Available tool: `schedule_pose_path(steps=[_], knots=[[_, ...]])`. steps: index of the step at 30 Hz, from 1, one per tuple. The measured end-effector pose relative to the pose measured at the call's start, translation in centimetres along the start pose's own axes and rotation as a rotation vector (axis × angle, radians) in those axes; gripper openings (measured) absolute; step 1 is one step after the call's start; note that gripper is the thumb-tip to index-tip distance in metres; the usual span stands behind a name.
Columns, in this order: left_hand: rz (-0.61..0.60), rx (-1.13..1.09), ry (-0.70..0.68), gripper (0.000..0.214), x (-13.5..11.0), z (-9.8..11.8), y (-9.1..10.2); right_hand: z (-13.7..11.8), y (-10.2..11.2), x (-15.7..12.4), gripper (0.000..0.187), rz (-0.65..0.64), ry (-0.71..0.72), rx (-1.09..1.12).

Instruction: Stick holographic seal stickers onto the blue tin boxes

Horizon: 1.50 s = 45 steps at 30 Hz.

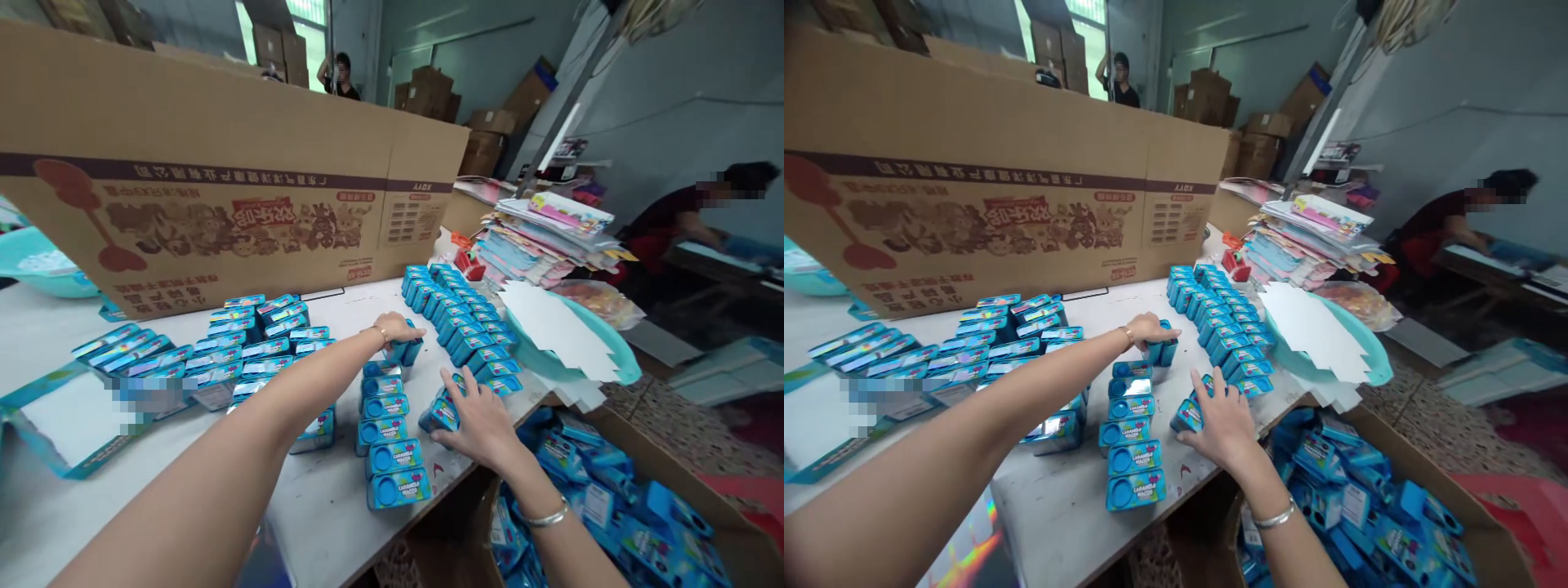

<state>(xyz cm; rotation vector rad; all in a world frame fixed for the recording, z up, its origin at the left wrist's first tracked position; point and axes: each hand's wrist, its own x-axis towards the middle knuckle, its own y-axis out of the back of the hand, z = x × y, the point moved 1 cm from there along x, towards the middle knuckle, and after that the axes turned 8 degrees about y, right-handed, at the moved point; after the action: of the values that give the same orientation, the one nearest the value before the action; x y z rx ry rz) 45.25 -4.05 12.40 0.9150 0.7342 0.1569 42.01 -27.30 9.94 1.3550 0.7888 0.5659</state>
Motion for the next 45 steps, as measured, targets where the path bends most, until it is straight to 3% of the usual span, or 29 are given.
schedule_pose_path(steps=[3,6,10,13,15,17,20,24,28,31,34,38,41,45], knots=[[-0.015,-0.007,-0.031,0.076,-1.1,0.2,0.0,1.0,-0.8,-0.8,0.097,0.043,0.003,0.124],[0.041,0.147,-0.128,0.086,-1.4,-0.2,1.3,3.0,-2.3,-1.8,0.096,0.091,0.137,0.261],[0.136,0.496,-0.402,0.106,-0.5,-0.3,2.4,4.9,-4.7,-2.9,0.089,0.246,0.220,0.359],[0.192,0.746,-0.665,0.089,0.9,0.0,1.5,4.0,-6.3,-3.2,0.077,0.427,0.187,0.356],[0.150,0.738,-0.730,0.079,1.8,0.1,0.6,2.4,-7.0,-3.3,0.068,0.544,0.125,0.326],[0.107,0.628,-0.662,0.074,2.2,0.2,-0.2,0.5,-7.4,-3.2,0.063,0.626,-0.010,0.297],[0.142,0.469,-0.435,0.074,1.8,0.2,-1.2,-2.1,-7.5,-2.5,0.066,0.655,-0.262,0.289],[0.222,0.392,-0.238,0.095,0.2,0.5,-2.3,-3.9,-6.9,-0.7,0.070,0.672,-0.424,0.353],[0.179,0.314,-0.129,0.097,-0.7,0.3,-2.7,-4.6,-6.9,0.3,0.079,0.715,-0.397,0.439],[0.138,0.269,-0.148,0.096,-0.7,-0.6,-2.4,-4.4,-7.8,-0.4,0.090,0.746,-0.341,0.524],[0.013,0.238,-0.262,0.124,-0.4,-1.6,-1.9,-2.9,-9.1,-1.2,0.102,0.758,-0.296,0.681],[-0.109,0.266,-0.345,0.156,-0.6,-1.7,-1.3,0.0,-10.5,-1.1,0.109,0.627,-0.217,0.896],[-0.048,0.267,-0.288,0.149,-0.9,-0.9,-2.0,0.7,-11.1,-0.7,0.102,0.582,-0.176,0.950],[0.113,0.227,-0.237,0.117,-1.1,0.3,-3.7,-1.0,-11.5,-0.3,0.101,0.594,-0.249,0.958]])
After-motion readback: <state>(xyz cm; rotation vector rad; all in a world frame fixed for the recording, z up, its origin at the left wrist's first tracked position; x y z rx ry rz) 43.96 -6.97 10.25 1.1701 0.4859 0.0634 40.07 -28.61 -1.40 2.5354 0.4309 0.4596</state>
